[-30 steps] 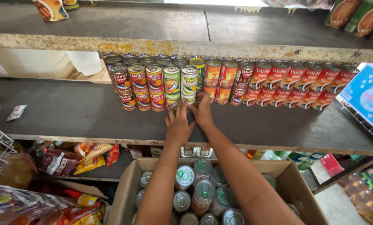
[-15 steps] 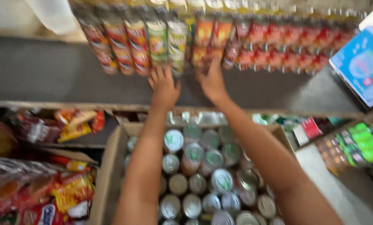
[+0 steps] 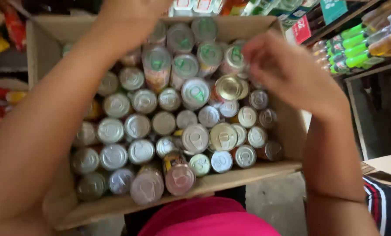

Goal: Stocking various canned goods from a cardboard box onto grocery store shelves.

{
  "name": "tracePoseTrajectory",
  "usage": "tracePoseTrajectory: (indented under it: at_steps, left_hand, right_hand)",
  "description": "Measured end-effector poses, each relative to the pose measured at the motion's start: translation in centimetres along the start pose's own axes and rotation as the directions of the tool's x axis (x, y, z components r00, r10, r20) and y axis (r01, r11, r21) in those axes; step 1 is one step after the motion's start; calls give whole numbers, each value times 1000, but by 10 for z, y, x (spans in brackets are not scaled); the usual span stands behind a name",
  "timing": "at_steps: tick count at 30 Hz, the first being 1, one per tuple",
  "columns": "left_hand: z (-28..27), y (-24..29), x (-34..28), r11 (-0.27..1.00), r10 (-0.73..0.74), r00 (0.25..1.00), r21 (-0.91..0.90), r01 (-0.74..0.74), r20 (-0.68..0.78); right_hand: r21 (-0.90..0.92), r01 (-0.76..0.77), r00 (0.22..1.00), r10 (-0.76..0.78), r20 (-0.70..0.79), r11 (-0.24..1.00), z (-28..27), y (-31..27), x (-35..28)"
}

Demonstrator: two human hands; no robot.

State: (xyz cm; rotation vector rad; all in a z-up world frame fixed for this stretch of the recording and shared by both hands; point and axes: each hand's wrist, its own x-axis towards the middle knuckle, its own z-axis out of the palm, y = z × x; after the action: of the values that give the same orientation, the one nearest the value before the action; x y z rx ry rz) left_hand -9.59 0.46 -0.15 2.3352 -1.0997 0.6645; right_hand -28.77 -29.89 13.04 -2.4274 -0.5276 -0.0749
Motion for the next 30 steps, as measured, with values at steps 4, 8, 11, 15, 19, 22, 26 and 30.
tracePoseTrajectory:
  at_steps: [4, 8, 11, 15, 19, 22, 26, 30]
  left_hand:
    - [-98, 139, -13, 841, -17, 882, -470, 267, 471]
    - [-82, 172, -64, 929, 173, 883, -371, 2, 437]
    - [-72, 179, -75, 907, 201, 871, -422, 8, 449]
    - [-82, 174, -68, 839, 158, 846, -521, 156, 509]
    - [-81, 167, -72, 932, 69, 849, -337, 132, 524]
    - [-81, 161, -68, 959, -1, 885, -249, 133, 466]
    - [-78, 153, -67, 944, -85, 822, -219, 248, 563]
    - [-81, 148, -68, 906, -93, 828, -298, 301, 554]
  right_hand:
    - [-93, 16, 915, 23, 402, 996, 28, -11, -20]
    - [-116, 335, 773, -202, 602, 935, 58, -5, -33]
    - [-150, 281, 706, -99, 701, 948, 60, -20, -19]
    - [-179, 92, 703, 64, 709, 979, 57, -15, -3]
    - [-131, -28, 740, 108, 664, 991, 58, -6, 2]
    - [-88, 30, 758, 35, 651, 996, 58, 6, 4]
    - [-139, -18, 742, 107, 661, 990, 57, -10, 6]
    - [-151, -40, 726, 133, 674, 988, 55, 4, 4]
